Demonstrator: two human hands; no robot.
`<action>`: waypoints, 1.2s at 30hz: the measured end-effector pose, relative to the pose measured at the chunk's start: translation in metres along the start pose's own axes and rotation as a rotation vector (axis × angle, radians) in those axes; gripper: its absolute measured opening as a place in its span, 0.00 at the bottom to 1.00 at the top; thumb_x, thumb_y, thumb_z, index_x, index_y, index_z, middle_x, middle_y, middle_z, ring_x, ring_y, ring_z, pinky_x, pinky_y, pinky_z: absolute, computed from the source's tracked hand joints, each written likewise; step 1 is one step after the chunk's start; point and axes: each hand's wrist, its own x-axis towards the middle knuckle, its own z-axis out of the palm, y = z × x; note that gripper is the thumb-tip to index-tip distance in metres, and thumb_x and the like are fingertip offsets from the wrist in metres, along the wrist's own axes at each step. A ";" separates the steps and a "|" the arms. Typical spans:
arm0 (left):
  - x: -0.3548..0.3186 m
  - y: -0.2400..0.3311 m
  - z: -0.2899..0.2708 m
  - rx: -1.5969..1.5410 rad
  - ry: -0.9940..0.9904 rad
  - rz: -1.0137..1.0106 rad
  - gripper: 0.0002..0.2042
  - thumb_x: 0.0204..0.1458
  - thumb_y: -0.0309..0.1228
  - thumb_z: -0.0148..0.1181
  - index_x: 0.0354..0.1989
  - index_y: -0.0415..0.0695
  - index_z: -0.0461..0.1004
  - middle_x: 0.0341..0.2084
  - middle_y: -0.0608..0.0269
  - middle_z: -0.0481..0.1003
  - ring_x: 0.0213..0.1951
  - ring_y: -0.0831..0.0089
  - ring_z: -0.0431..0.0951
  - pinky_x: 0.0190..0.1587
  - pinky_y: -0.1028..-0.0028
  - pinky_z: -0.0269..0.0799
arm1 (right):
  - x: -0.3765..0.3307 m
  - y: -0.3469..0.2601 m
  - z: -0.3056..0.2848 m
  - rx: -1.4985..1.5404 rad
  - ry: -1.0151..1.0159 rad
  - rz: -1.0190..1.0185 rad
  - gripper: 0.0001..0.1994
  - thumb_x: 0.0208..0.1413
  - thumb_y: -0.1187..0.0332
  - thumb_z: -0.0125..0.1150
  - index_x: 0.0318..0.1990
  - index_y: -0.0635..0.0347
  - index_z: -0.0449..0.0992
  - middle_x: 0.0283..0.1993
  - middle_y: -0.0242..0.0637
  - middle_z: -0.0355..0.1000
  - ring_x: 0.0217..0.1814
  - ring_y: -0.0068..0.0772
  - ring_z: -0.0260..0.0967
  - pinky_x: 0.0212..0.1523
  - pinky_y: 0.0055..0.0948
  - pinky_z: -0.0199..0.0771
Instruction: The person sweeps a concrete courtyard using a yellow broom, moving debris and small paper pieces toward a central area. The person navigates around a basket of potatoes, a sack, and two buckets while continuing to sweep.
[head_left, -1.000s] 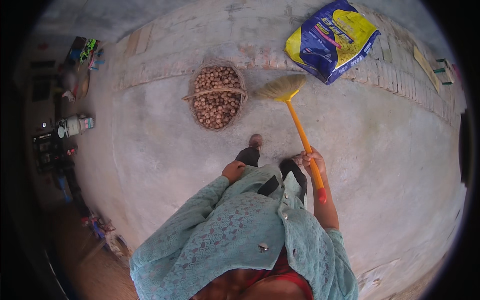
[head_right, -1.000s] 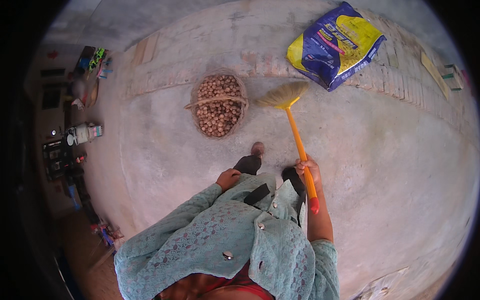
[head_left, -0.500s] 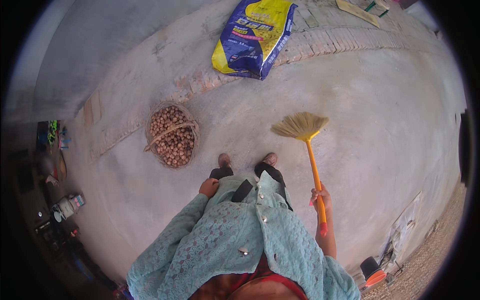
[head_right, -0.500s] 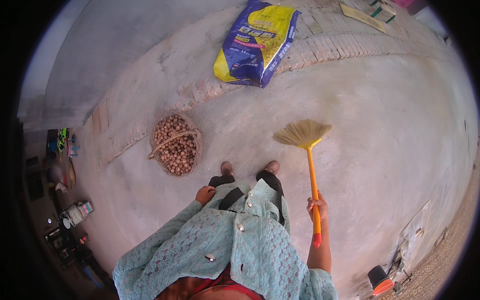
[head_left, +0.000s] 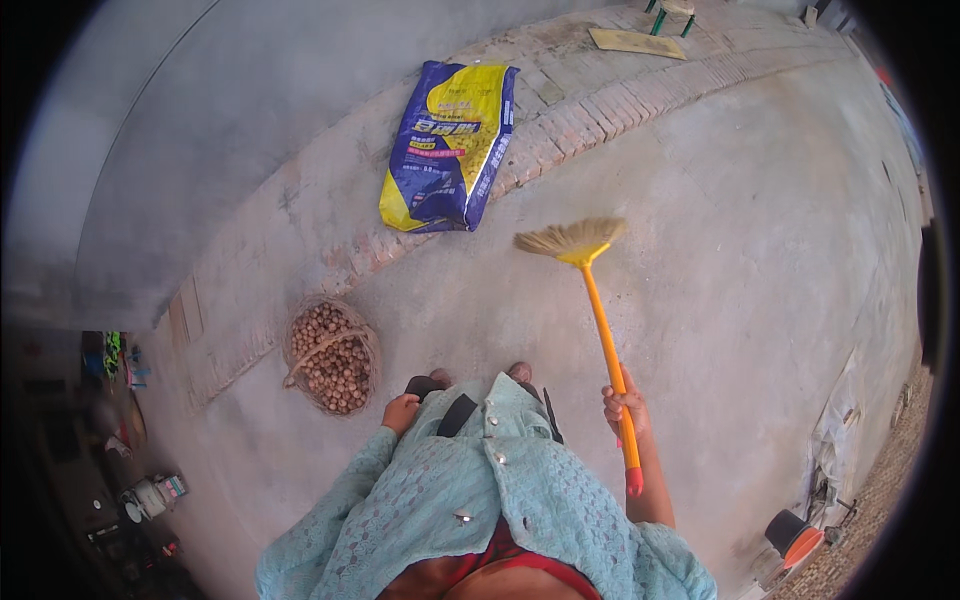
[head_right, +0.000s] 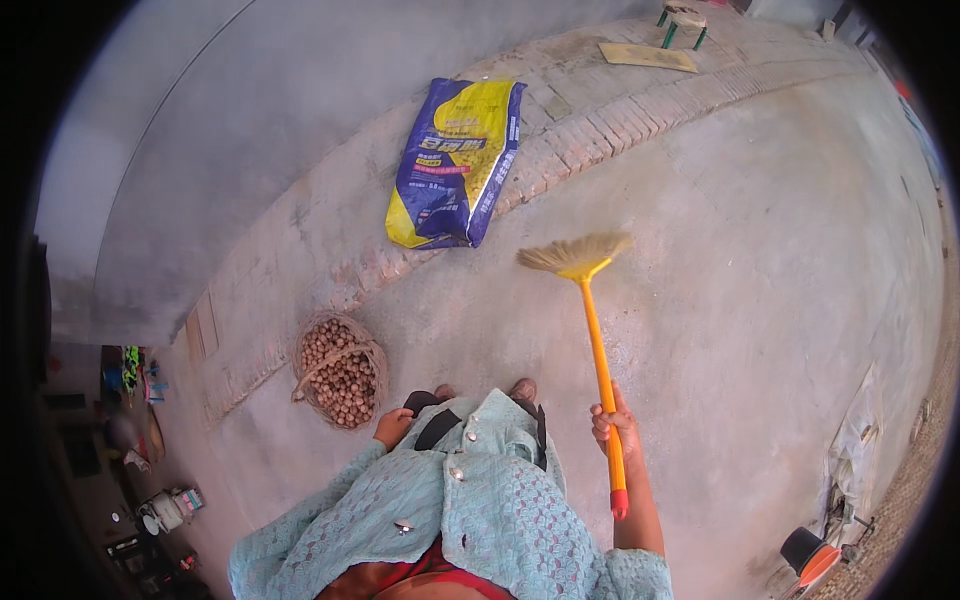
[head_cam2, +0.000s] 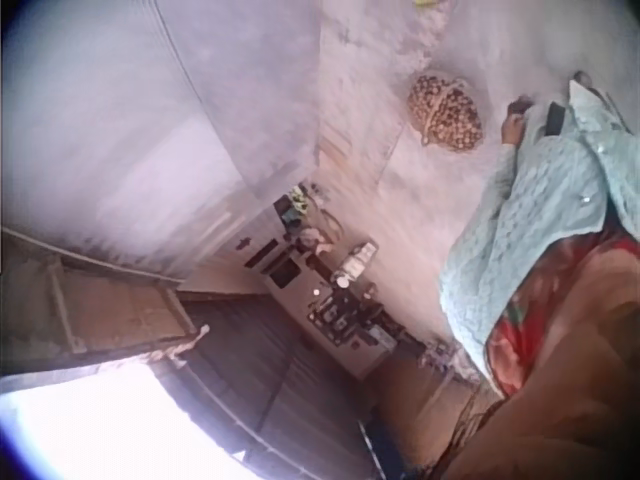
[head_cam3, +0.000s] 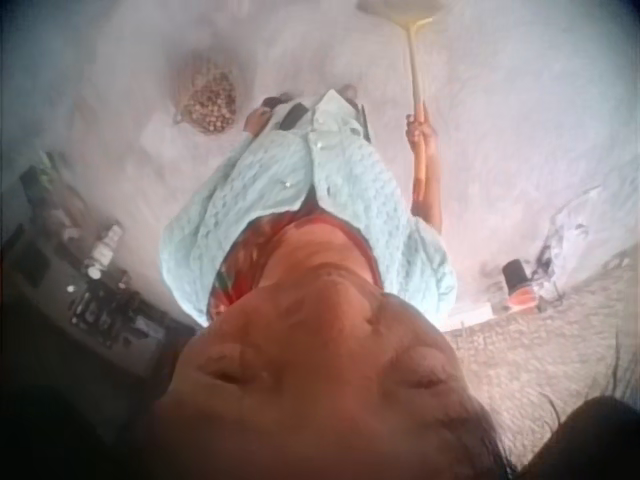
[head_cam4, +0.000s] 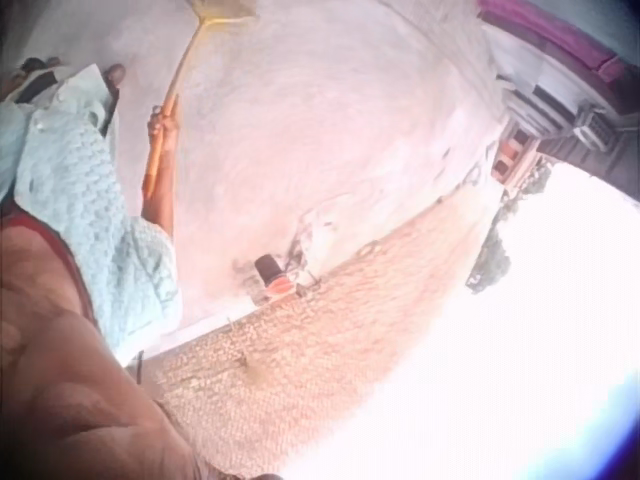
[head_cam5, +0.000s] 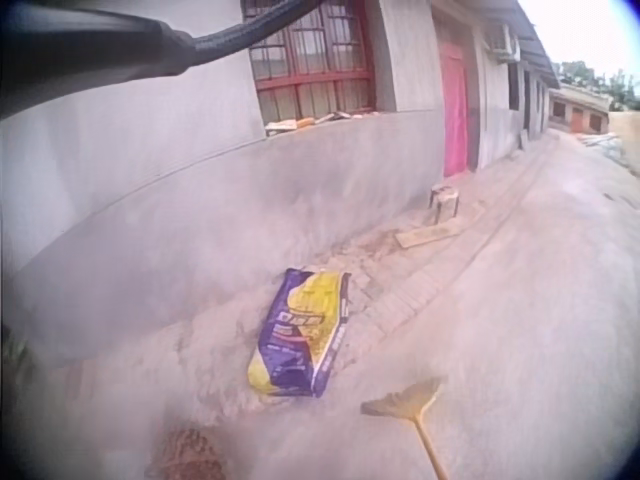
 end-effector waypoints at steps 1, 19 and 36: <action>0.001 0.002 -0.005 -0.010 0.001 0.013 0.12 0.43 0.32 0.51 0.36 0.42 0.72 0.31 0.56 0.74 0.35 0.65 0.74 0.40 0.71 0.67 | 0.023 -0.001 0.004 0.036 -0.037 0.033 0.38 0.37 0.84 0.45 0.58 0.39 0.47 0.31 0.42 0.60 0.17 0.19 0.54 0.14 0.13 0.57; 0.169 0.037 0.020 -0.029 -0.147 -0.096 0.16 0.42 0.38 0.49 0.35 0.42 0.73 0.30 0.52 0.74 0.36 0.62 0.73 0.41 0.70 0.66 | 0.102 -0.106 0.021 -0.312 0.537 0.161 0.41 0.38 0.84 0.48 0.60 0.52 0.35 0.25 0.44 0.62 0.15 0.23 0.58 0.13 0.19 0.59; 0.280 0.228 0.011 -0.329 -0.160 -0.312 0.14 0.43 0.31 0.52 0.38 0.38 0.71 0.24 0.62 0.73 0.25 0.77 0.72 0.25 0.77 0.66 | 0.248 -0.285 0.031 -0.232 0.224 0.070 0.40 0.38 0.85 0.47 0.61 0.52 0.39 0.26 0.42 0.63 0.15 0.24 0.56 0.13 0.19 0.57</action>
